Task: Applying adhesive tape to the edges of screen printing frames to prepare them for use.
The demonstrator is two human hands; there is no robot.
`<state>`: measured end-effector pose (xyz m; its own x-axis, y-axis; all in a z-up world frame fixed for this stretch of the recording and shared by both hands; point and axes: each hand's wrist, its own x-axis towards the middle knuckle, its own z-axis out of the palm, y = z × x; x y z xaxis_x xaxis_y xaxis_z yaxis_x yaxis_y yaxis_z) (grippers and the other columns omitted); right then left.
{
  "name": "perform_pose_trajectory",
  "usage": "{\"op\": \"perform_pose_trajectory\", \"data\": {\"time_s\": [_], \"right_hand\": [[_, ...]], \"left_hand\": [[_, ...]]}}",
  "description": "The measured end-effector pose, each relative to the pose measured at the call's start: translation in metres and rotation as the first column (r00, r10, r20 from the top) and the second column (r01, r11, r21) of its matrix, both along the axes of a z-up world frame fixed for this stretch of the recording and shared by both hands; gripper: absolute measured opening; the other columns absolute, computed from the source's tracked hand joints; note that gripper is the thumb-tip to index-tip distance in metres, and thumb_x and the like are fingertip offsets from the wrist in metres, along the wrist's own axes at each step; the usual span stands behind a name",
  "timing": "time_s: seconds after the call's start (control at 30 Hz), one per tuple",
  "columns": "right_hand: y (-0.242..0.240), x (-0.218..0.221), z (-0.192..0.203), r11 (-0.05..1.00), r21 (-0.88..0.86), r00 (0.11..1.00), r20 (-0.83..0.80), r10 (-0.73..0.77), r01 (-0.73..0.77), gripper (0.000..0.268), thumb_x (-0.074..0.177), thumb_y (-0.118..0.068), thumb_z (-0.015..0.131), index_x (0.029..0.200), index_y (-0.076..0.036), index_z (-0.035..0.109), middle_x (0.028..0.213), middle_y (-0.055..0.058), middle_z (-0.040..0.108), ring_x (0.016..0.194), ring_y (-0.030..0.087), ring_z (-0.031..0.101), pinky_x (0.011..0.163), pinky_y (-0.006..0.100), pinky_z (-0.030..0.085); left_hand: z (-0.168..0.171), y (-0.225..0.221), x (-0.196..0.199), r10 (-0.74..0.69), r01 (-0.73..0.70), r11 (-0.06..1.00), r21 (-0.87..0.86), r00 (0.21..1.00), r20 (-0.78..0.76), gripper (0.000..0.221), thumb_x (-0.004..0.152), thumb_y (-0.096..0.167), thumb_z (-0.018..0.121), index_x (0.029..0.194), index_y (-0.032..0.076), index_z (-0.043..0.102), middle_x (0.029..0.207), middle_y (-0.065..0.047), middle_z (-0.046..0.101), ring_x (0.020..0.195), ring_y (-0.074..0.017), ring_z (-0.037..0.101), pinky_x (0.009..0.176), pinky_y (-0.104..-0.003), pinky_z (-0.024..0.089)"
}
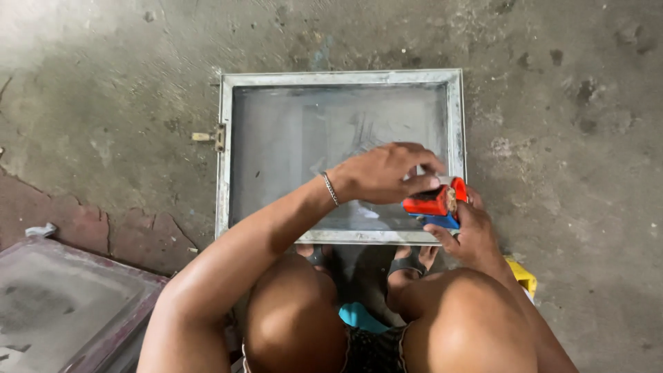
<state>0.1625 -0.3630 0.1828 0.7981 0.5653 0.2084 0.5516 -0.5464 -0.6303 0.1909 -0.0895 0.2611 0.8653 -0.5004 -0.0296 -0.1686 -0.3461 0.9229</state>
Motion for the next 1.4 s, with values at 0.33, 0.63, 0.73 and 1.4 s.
{"op": "perform_pose_trajectory", "data": {"time_s": [0.33,0.63,0.73,1.4], "right_hand": [[0.012,0.002,-0.014,0.973,0.169,0.987,0.072,0.147,-0.157,0.056,0.08,-0.045,0.082,0.062,-0.003,0.049,0.047,0.013,0.047,0.051,0.039,0.057,0.1,0.058,0.052],[0.023,0.008,0.004,0.97,0.083,0.966,-0.103,0.236,-0.228,0.052,0.078,-0.046,0.084,0.072,-0.003,0.055,0.059,0.017,0.058,0.078,0.042,0.063,0.095,0.06,0.053],[0.03,0.012,0.012,0.966,0.055,0.951,-0.172,0.257,-0.252,0.052,0.077,-0.047,0.085,0.075,-0.002,0.058,0.064,0.019,0.062,0.088,0.043,0.065,0.093,0.061,0.053],[-0.049,0.049,-0.03,0.585,-0.703,0.765,-0.611,-0.206,-0.404,0.041,0.078,-0.062,0.069,0.08,-0.022,0.073,0.073,0.003,0.072,0.066,0.019,0.065,0.068,0.031,0.049]], "left_hand": [[-0.005,0.017,-0.021,0.056,-0.052,0.998,0.031,0.988,-0.144,0.015,0.094,0.028,0.067,0.101,0.022,0.078,0.084,-0.002,0.079,0.085,-0.0245,0.077,0.082,-0.04,0.06],[-0.031,0.043,-0.037,0.1,-0.256,0.926,-0.278,0.875,-0.473,0.021,0.085,0.017,0.08,0.106,0.014,0.08,0.085,-0.005,0.08,0.081,-0.0096,0.07,0.076,-0.024,0.054],[-0.03,0.042,-0.045,0.217,-0.327,0.921,-0.213,0.883,-0.416,0.015,0.083,0.014,0.081,0.098,0.011,0.08,0.077,-0.006,0.077,0.072,-0.0137,0.07,0.072,-0.029,0.056],[-0.18,0.147,-0.198,0.779,-0.895,0.376,0.238,0.167,-0.604,0.007,0.084,-0.002,0.079,0.09,-0.001,0.077,0.077,-0.014,0.075,0.068,-0.021,0.071,0.066,-0.033,0.064]]}}
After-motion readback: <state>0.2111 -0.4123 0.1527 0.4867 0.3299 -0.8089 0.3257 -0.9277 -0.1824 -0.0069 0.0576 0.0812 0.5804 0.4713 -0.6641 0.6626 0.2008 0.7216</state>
